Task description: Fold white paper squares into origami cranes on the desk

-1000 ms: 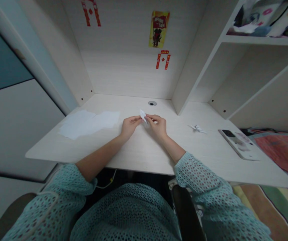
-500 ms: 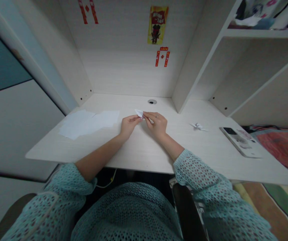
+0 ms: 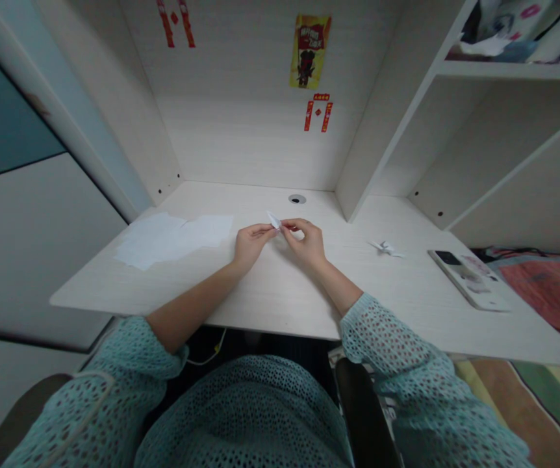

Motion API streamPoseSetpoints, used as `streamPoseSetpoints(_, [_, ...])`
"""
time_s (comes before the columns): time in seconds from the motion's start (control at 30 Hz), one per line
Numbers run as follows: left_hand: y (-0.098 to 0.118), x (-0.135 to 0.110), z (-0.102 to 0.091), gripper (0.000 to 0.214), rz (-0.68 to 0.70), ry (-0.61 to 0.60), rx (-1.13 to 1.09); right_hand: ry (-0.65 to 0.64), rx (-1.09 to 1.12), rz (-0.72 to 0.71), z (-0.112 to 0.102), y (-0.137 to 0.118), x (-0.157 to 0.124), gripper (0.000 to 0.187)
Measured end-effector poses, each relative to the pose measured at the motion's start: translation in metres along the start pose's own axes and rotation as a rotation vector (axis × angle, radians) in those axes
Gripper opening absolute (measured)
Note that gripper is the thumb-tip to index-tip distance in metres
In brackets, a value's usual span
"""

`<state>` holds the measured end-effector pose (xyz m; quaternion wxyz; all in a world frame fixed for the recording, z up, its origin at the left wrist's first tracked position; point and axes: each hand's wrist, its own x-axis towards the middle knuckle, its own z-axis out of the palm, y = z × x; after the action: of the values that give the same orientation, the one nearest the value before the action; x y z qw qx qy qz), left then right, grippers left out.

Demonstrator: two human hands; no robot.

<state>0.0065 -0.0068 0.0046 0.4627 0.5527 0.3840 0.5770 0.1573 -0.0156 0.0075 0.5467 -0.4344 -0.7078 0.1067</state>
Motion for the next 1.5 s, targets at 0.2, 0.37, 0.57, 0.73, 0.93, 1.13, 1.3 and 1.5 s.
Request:
streamPoseSetpoints(0.2, [0.001,0.002,-0.003,0.023,0.003,0.024,0.026,-0.071,0.100,-0.038,-0.002,0.000,0.002,0.021])
streamPoseSetpoints(0.37, [0.002,0.003,-0.003,0.023,-0.020,-0.006,0.005,-0.042,0.162,-0.009,0.000,0.003,0.003,0.025])
streamPoseSetpoints(0.57, [0.000,0.006,-0.005,0.025,-0.068,-0.019,0.028,-0.064,0.367,0.208,0.002,0.008,0.006,0.029])
streamPoseSetpoints(0.73, [-0.004,0.007,-0.008,0.028,-0.086,-0.019,0.052,-0.077,0.524,0.301,0.004,0.010,0.006,0.030])
streamPoseSetpoints(0.93, [-0.003,0.007,-0.007,0.026,-0.084,-0.030,0.055,-0.035,0.427,0.283,0.005,0.009,0.004,0.026])
streamPoseSetpoints(1.13, [-0.001,0.006,-0.005,0.022,-0.032,-0.026,0.070,0.003,0.364,0.264,0.009,0.012,0.002,0.024])
streamPoseSetpoints(1.3, [-0.004,0.006,-0.006,0.024,-0.029,-0.020,0.097,-0.003,0.433,0.318,0.012,0.014,0.002,0.025])
streamPoseSetpoints(1.5, [-0.002,0.004,-0.005,0.029,-0.030,-0.033,0.082,0.018,0.478,0.345,0.012,0.011,0.003,0.028])
